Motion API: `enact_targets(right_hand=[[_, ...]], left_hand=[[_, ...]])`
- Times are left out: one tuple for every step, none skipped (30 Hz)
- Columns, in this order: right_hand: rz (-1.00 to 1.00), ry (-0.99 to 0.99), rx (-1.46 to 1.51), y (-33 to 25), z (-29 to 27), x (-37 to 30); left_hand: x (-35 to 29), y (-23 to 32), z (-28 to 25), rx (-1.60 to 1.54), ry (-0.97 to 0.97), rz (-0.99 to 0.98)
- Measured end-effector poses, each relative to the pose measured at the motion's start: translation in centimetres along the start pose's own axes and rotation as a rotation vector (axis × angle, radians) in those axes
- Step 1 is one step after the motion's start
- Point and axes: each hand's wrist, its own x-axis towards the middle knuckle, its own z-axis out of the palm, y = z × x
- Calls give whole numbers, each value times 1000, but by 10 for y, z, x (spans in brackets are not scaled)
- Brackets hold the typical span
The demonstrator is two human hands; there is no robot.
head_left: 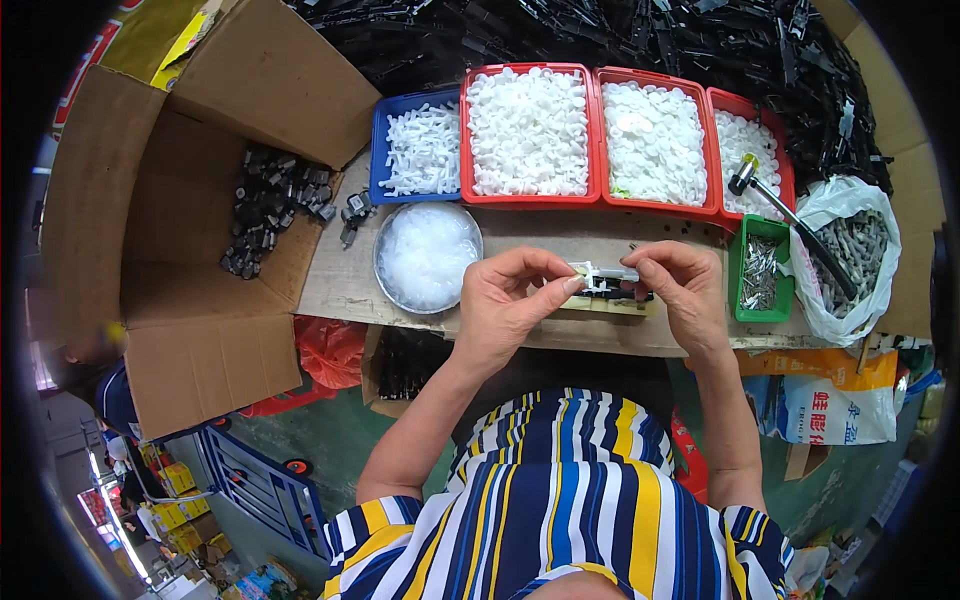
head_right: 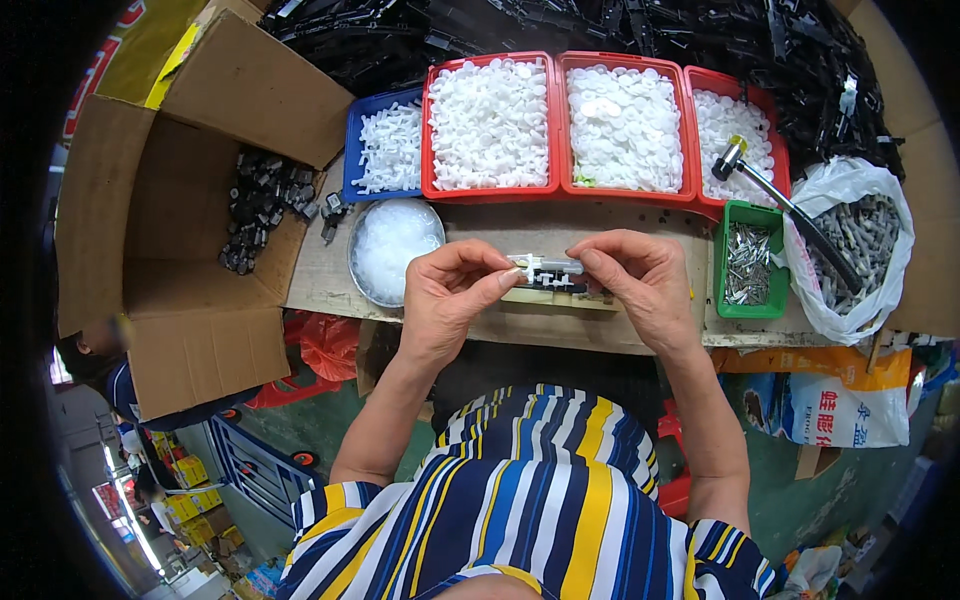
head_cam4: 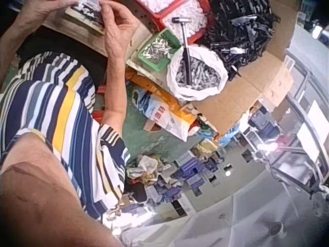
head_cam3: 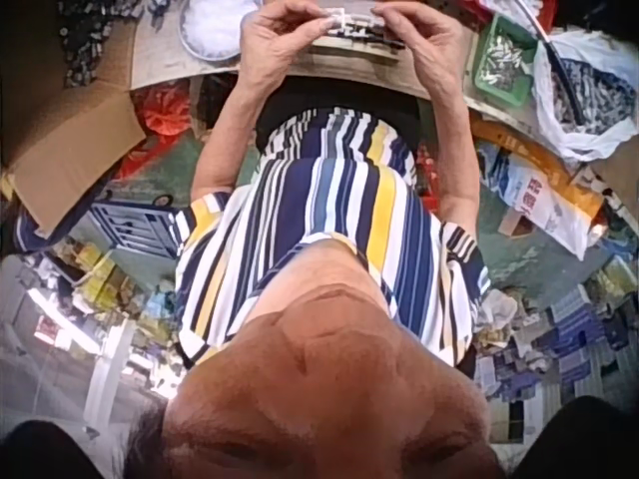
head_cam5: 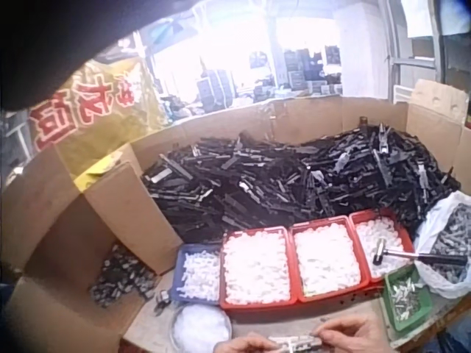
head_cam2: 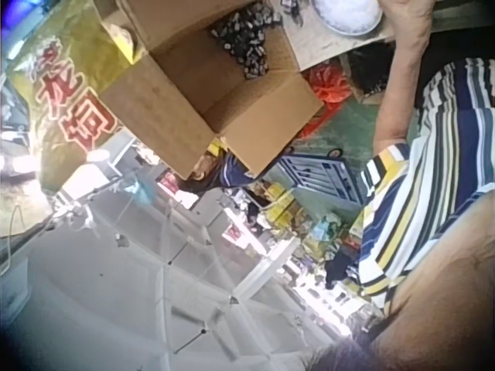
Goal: The person assembles small lock mechanisms at a workbench. They pick up a black lock body, insert a white plastic component, and use pliers to secure a metal pin. The person repeats this process, handling multiple lock bodies and components from nearby bins and trays.
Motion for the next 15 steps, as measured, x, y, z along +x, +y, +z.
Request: enact_targets(right_hand=[[13, 9, 29, 0, -2, -1], [27, 18, 58, 0, -3, -2], [40, 27, 86, 0, -5, -3], [50, 22, 98, 0, -7, -4], [59, 18, 110, -1, -8, -4], [69, 13, 121, -1, -10, -5], [75, 16, 115, -2, -12, -6], [81, 19, 108, -2, -14, -7], [87, 21, 102, -2, -16, -8], [72, 20, 78, -2, -17, -9], [58, 18, 54, -2, -17, -10], [45, 17, 30, -1, -18, -11], [52, 21, 19, -1, -20, -13], [60, 26, 8, -1, -21, -14], [67, 30, -3, -1, -23, -15]], left_hand=[[0, 1, 3, 56, -2, 12], [1, 1, 5, 92, 7, 41], [1, 1, 9, 127, 17, 70], [1, 0, 10, 165, 27, 98], [2, 0, 10, 310, -1, 164], [4, 1, 8, 455, -30, 230], [6, 2, 7, 602, -61, 295], [7, 1, 8, 614, -68, 299], [8, 1, 9, 626, -74, 304], [8, -1, 10, 639, -81, 308], [9, -2, 10, 663, -92, 312], [10, -4, 10, 687, -105, 316], [11, -6, 11, 708, -116, 320], [12, -6, 12, 725, -127, 331], [13, -5, 14, 742, -137, 342]])
